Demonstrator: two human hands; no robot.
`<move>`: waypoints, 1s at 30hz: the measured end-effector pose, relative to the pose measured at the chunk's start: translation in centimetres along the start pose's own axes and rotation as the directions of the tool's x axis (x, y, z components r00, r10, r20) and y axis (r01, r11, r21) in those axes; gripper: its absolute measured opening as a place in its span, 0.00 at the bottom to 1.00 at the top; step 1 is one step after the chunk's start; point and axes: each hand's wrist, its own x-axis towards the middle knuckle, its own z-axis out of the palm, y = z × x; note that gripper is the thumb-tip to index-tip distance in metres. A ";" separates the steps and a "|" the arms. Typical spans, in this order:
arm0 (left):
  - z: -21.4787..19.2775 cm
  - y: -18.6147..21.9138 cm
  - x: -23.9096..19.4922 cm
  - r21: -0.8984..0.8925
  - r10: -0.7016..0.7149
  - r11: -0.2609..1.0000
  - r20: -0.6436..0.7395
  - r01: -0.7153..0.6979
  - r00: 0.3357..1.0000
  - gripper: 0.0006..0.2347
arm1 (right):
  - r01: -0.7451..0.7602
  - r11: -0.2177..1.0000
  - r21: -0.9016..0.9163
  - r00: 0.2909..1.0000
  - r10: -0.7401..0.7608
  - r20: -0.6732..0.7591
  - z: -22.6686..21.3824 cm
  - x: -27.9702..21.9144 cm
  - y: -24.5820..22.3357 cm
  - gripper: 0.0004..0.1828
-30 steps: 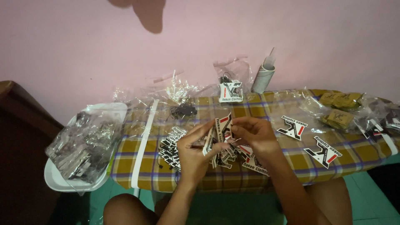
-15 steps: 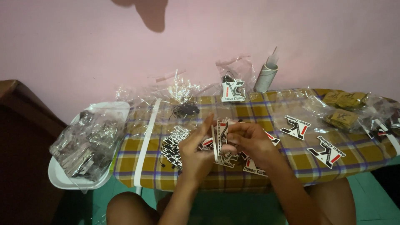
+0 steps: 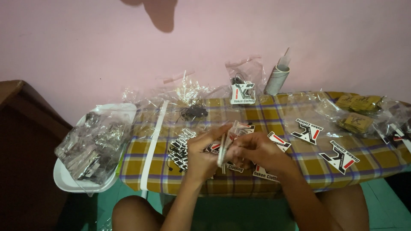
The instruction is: The person sorts a pile of stickers on a table, then places them into a clear plastic bag. They also handle a bundle of black hair ties, placing them into the same bag. The person continues to organize the stickers and hair ties on the table.
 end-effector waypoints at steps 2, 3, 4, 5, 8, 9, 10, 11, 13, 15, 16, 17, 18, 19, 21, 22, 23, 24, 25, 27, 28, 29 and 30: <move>-0.1 -1.3 -0.1 -0.012 -0.006 1.000 -0.045 0.006 0.999 0.22 | -0.002 0.997 -0.074 1.000 0.000 -0.031 -1.5 -0.2 -0.4 0.09; -0.1 -1.9 0.0 -0.024 -0.011 1.000 -0.093 0.009 0.996 0.20 | -0.006 0.989 -0.149 0.998 -0.003 -0.058 -2.3 -0.2 -0.7 0.10; -0.1 -1.3 0.1 -0.024 -0.011 1.000 -0.092 0.009 0.996 0.20 | -0.006 0.989 -0.149 0.998 -0.003 -0.059 -3.0 -0.5 -0.8 0.10; -0.1 -0.6 0.2 -0.121 -0.075 0.991 -0.107 0.062 0.991 0.23 | -0.009 0.987 -0.159 0.995 -0.006 -0.097 -3.6 -0.8 -0.9 0.09; 0.0 0.2 0.3 -0.234 -0.142 0.966 -0.131 0.109 0.981 0.25 | -0.032 0.972 -0.235 0.990 -0.002 -0.144 -3.6 -1.4 -2.8 0.08; 0.0 0.2 0.3 -0.250 -0.146 0.962 -0.142 0.107 0.979 0.24 | -0.050 0.954 -0.295 0.987 0.003 -0.158 -3.3 -1.7 -3.7 0.08; 0.1 -0.3 0.3 -0.251 -0.147 0.962 -0.139 0.108 0.979 0.24 | -0.052 0.954 -0.295 0.987 0.004 -0.161 -3.3 -1.8 -4.3 0.08; 0.0 -0.9 0.1 -0.272 -0.154 0.957 -0.165 0.105 0.974 0.24 | -0.048 0.932 -0.359 0.981 -0.024 -0.194 -3.2 -1.9 -4.7 0.08; -0.1 -1.0 0.2 -0.292 -0.164 0.951 -0.189 0.105 0.968 0.23 | -0.049 0.907 -0.419 0.972 -0.052 -0.228 -3.4 -2.2 -5.3 0.09; -0.4 -0.2 0.6 -0.347 -0.149 0.934 -0.167 0.083 0.975 0.24 | -0.124 0.883 -0.452 0.929 -0.057 -0.365 -3.8 -2.3 -5.6 0.11; -0.6 -0.6 0.5 -0.346 -0.148 0.934 -0.166 0.083 0.975 0.24 | -0.123 0.883 -0.452 0.929 -0.057 -0.366 -4.0 -2.3 -5.7 0.11; -0.8 -1.0 0.5 -0.344 -0.157 0.934 -0.162 0.093 0.974 0.25 | -0.182 0.803 -0.567 0.911 -0.079 -0.405 -4.3 -2.3 -5.7 0.14; -1.1 -1.4 0.5 -0.343 -0.166 0.934 -0.158 0.104 0.973 0.25 | -0.243 0.706 -0.665 0.892 -0.106 -0.439 -4.6 -2.3 -5.8 0.17; -1.1 -2.1 0.3 -0.343 -0.166 0.934 -0.156 0.104 0.974 0.25 | -0.244 0.706 -0.665 0.891 -0.107 -0.441 -4.9 -2.1 -4.8 0.17; -1.2 -3.5 0.0 -0.412 -0.230 0.900 -0.172 0.142 0.958 0.28 | -0.170 0.554 -0.815 0.874 -0.296 -0.384 -5.6 -1.7 -2.6 0.20; -1.0 -3.2 0.0 -0.412 -0.231 0.900 -0.170 0.143 0.958 0.28 | -0.172 0.555 -0.814 0.874 -0.296 -0.386 -4.8 -1.6 -2.3 0.20; -0.8 -3.0 -0.1 -0.449 -0.267 0.878 -0.179 0.163 0.947 0.28 | 0.018 0.650 -0.759 0.866 -0.389 -0.313 -4.0 -1.5 -2.0 0.17; -0.7 -2.7 -0.1 -0.486 -0.304 0.855 -0.186 0.181 0.934 0.28 | 0.210 0.710 -0.672 0.835 -0.488 -0.254 -3.2 -1.4 -1.6 0.14; -0.6 -2.5 -0.1 -0.485 -0.305 0.855 -0.184 0.183 0.934 0.28 | 0.209 0.711 -0.671 0.835 -0.487 -0.256 -2.3 -1.5 -2.0 0.14; -0.3 -2.3 -0.1 -0.483 -0.344 0.846 -0.173 0.225 0.923 0.25 | 0.259 0.855 -0.449 0.906 -0.376 -0.193 -0.5 -1.5 -2.7 0.10; -0.1 -2.3 0.0 -0.484 -0.343 0.846 -0.170 0.225 0.924 0.25 | 0.259 0.855 -0.450 0.905 -0.378 -0.196 0.0 -1.6 -3.1 0.10; 0.0 -2.3 -0.1 -0.482 -0.347 0.845 -0.163 0.232 0.924 0.25 | 0.238 0.854 -0.462 0.918 -0.354 -0.181 0.5 -1.7 -3.5 0.14; 0.1 -2.3 -0.2 -0.481 -0.351 0.844 -0.157 0.239 0.923 0.25 | 0.217 0.853 -0.475 0.929 -0.330 -0.166 1.1 -1.9 -3.8 0.19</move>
